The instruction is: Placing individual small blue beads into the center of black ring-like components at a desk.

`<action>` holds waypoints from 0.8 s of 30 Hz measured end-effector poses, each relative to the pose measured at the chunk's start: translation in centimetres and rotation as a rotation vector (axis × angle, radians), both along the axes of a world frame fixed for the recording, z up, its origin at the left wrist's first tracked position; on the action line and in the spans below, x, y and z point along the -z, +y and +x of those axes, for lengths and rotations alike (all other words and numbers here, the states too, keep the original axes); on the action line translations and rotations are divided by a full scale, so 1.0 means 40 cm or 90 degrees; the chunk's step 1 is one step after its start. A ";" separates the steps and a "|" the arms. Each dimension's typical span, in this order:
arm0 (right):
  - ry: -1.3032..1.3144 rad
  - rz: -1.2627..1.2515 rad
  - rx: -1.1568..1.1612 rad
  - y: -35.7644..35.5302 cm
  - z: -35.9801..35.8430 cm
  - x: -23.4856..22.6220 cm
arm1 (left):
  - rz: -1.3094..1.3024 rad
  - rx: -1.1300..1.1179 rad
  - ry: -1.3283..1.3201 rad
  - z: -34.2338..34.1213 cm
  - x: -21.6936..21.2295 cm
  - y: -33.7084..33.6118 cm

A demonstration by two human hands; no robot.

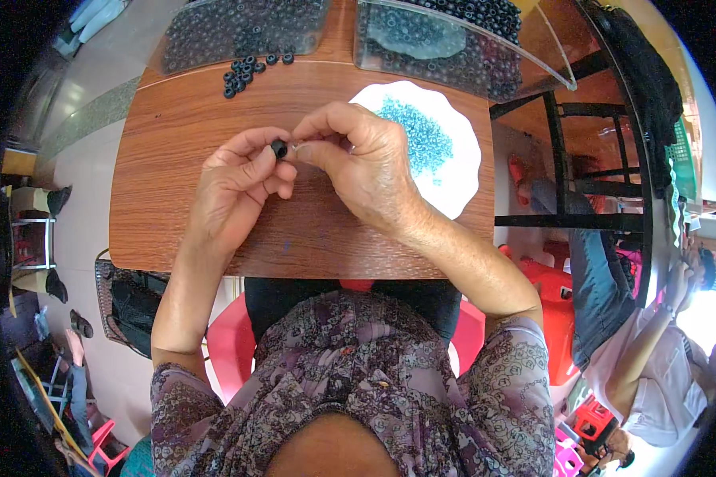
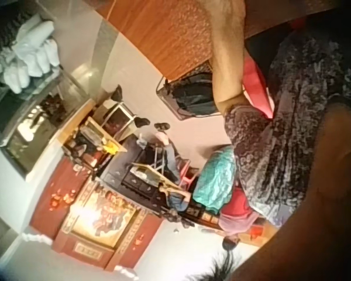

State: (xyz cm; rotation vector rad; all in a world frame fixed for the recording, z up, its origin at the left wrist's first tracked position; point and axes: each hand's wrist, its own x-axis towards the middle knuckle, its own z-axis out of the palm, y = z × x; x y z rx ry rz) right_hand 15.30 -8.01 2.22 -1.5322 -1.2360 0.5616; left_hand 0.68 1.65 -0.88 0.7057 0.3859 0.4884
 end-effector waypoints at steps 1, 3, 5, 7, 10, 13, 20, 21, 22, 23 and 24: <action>-0.001 -0.002 -0.001 -0.001 0.000 0.002 | 0.009 -0.007 0.006 0.001 0.003 -0.002; -0.036 0.028 -0.008 -0.001 -0.002 0.005 | 0.017 -0.016 0.012 0.001 0.008 -0.005; -0.067 0.043 -0.014 0.001 -0.006 0.011 | 0.004 -0.016 -0.013 -0.001 0.013 -0.006; -0.101 0.057 -0.016 0.003 -0.007 0.010 | 0.001 -0.018 -0.011 0.001 0.011 -0.010; -0.183 0.077 -0.013 0.007 -0.009 0.006 | 0.013 -0.016 -0.002 0.004 0.014 -0.011; -0.209 0.081 -0.004 0.008 -0.005 0.011 | 0.034 -0.003 0.010 0.006 0.019 -0.012; -0.263 0.109 -0.028 -0.006 -0.002 0.013 | -0.038 0.033 0.014 0.010 0.016 -0.028; -0.272 0.115 -0.033 -0.013 -0.005 0.008 | -0.040 0.052 0.009 0.008 0.016 -0.031; -0.243 0.112 -0.026 -0.017 -0.010 0.009 | -0.015 0.053 0.031 0.001 0.020 -0.030; -0.247 0.106 -0.012 -0.024 -0.014 0.012 | 0.010 0.053 0.051 -0.005 0.024 -0.031; -0.180 0.086 -0.033 -0.028 -0.021 0.014 | 0.008 0.066 0.050 -0.014 0.025 -0.033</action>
